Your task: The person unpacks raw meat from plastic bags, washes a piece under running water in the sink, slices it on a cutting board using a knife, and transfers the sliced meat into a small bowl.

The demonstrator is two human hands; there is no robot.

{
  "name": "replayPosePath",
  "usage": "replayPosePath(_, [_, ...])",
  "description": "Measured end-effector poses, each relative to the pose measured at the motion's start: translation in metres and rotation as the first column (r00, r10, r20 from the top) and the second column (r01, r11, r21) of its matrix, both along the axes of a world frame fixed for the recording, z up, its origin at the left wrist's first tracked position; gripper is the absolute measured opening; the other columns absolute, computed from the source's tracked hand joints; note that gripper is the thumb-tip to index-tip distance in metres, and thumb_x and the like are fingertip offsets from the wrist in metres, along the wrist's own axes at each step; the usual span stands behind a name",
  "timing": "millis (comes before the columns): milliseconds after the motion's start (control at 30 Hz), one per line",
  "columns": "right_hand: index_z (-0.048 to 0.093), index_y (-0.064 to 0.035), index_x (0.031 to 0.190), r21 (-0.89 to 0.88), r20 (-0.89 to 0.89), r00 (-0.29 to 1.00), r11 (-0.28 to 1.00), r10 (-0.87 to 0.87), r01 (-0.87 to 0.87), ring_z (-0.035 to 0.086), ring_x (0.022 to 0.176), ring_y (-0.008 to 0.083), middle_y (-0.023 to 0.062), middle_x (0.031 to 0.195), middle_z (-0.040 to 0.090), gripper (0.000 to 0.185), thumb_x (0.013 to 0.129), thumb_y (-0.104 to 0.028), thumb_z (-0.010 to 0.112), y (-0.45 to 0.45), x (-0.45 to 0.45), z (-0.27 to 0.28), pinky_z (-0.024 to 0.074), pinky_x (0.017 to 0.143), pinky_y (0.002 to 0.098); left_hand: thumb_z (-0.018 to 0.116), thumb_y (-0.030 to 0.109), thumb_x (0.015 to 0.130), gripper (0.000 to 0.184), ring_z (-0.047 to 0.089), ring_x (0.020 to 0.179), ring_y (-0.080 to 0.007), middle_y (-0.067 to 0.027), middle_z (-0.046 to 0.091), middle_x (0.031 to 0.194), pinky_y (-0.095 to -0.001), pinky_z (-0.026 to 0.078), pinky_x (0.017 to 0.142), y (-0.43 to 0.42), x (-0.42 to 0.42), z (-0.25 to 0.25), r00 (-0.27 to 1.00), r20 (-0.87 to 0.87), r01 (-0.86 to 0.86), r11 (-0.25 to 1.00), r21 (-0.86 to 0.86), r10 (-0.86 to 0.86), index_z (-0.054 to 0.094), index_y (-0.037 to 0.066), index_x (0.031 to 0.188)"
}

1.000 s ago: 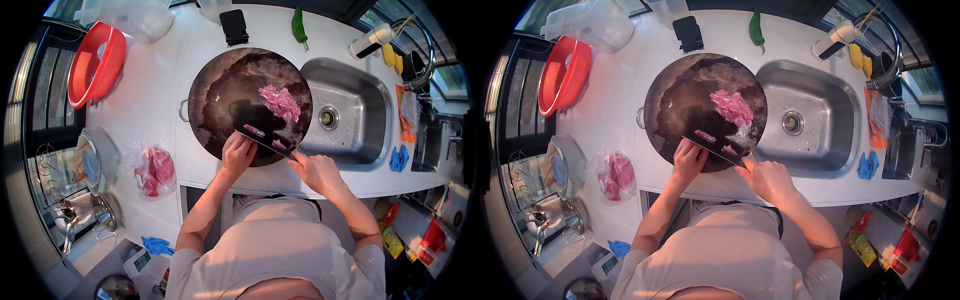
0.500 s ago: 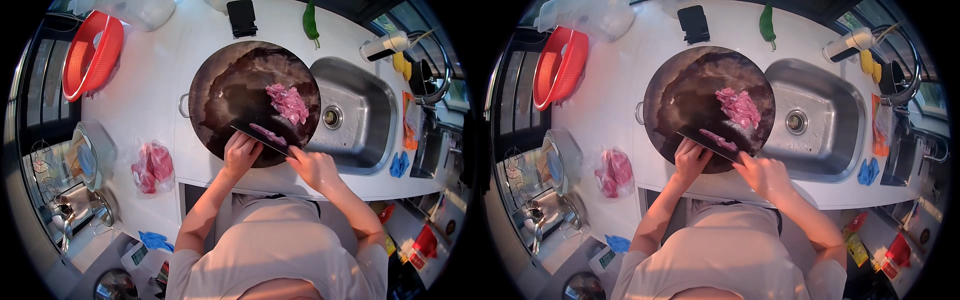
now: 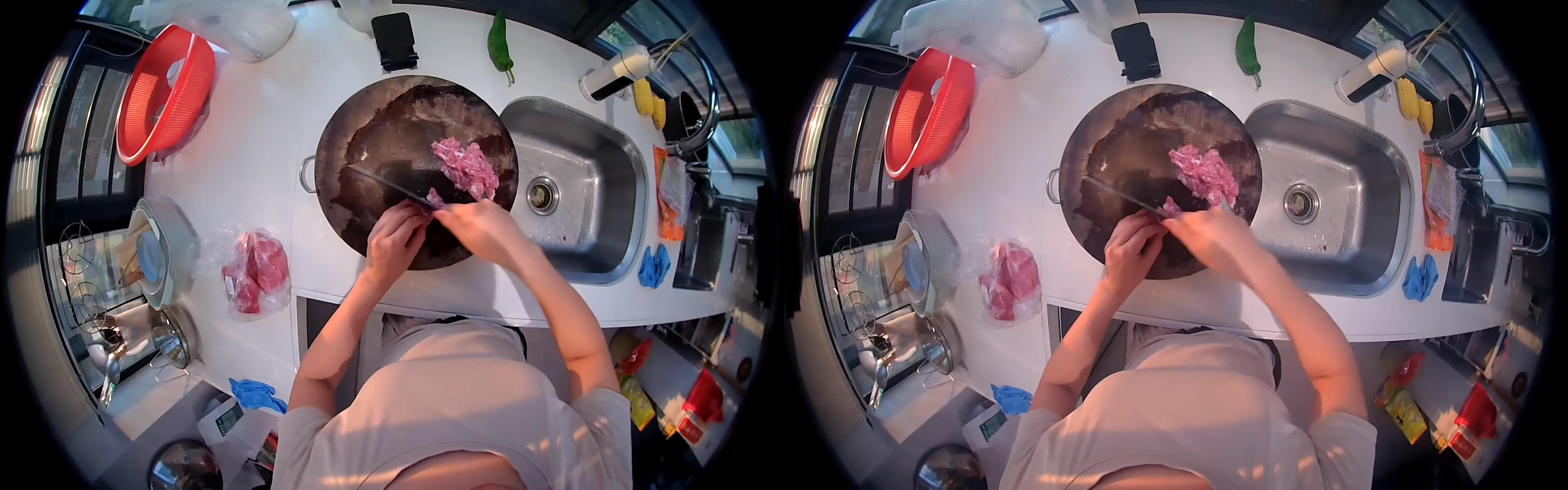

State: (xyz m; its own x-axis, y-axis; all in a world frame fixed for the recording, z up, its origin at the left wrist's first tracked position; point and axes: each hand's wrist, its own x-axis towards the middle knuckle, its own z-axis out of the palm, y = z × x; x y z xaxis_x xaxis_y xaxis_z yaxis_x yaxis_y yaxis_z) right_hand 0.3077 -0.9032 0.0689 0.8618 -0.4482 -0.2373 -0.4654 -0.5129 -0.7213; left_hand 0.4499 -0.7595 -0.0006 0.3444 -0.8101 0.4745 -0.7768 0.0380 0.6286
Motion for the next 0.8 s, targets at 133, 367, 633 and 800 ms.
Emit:
replayPosePath(133, [0.061, 0.0029, 0.077, 0.401, -0.369, 0.917, 0.864, -0.152, 0.304, 0.045, 0.055, 0.0157, 0.0149, 0.057, 0.049, 0.051, 0.102, -0.04, 0.051, -0.044, -0.054, 0.017, 0.0422, 0.057, 0.0381, 0.076, -0.003, 0.074, 0.018, 0.067, 0.103, -0.0289, -0.0085, 0.069, 0.098, -0.0381, 0.056, 0.087, 0.003, -0.003, -0.003, 0.999, 0.019, -0.034, 0.997, -0.075, 0.036, 0.07, 0.002, 0.091])
replayPosePath(367, [0.072, -0.0087, 0.102, -0.166, -0.05, 0.994, 0.982, -0.099, 0.09, 0.065, 0.066, 0.041, 0.0195, 0.066, 0.065, 0.041, 0.1, -0.044, 0.052, 0.003, -0.064, 0.014, 0.0535, 0.062, 0.0452, 0.077, -0.004, 0.072, 0.024, 0.067, 0.1, -0.0291, -0.0081, 0.069, 0.099, -0.0381, 0.055, 0.086, 0.003, -0.004, -0.003, 0.999, 0.024, -0.035, 0.996, -0.077, 0.037, 0.072, 0.004, 0.094])
replayPosePath(633, [0.065, -0.0081, 0.104, -0.227, -0.265, 0.964, 0.972, -0.005, -0.057, 0.067, 0.061, 0.0386, 0.0161, 0.059, 0.064, 0.033, 0.099, -0.039, 0.055, 0.031, -0.066, 0.044, 0.0532, 0.057, 0.0502, 0.076, -0.001, 0.07, 0.028, 0.065, 0.097, -0.0351, -0.0124, 0.069, 0.1, -0.0397, 0.054, 0.084, 0.006, -0.002, -0.003, 0.999, 0.029, -0.041, 0.998, 0.042, 0.04, 0.072, 0.001, 0.097])
replayPosePath(800, [0.062, -0.0064, 0.095, -0.183, -0.127, 0.992, 0.982, 0.016, -0.039, 0.066, 0.059, 0.0379, 0.0163, 0.059, 0.063, 0.031, 0.098, -0.037, 0.056, 0.031, -0.022, 0.03, 0.0529, 0.054, 0.0485, 0.075, 0.001, 0.07, 0.027, 0.065, 0.095, -0.0348, -0.0123, 0.069, 0.099, -0.0401, 0.054, 0.083, 0.004, -0.001, -0.002, 0.999, 0.017, -0.037, 0.996, 0.087, 0.035, 0.072, 0.001, 0.097])
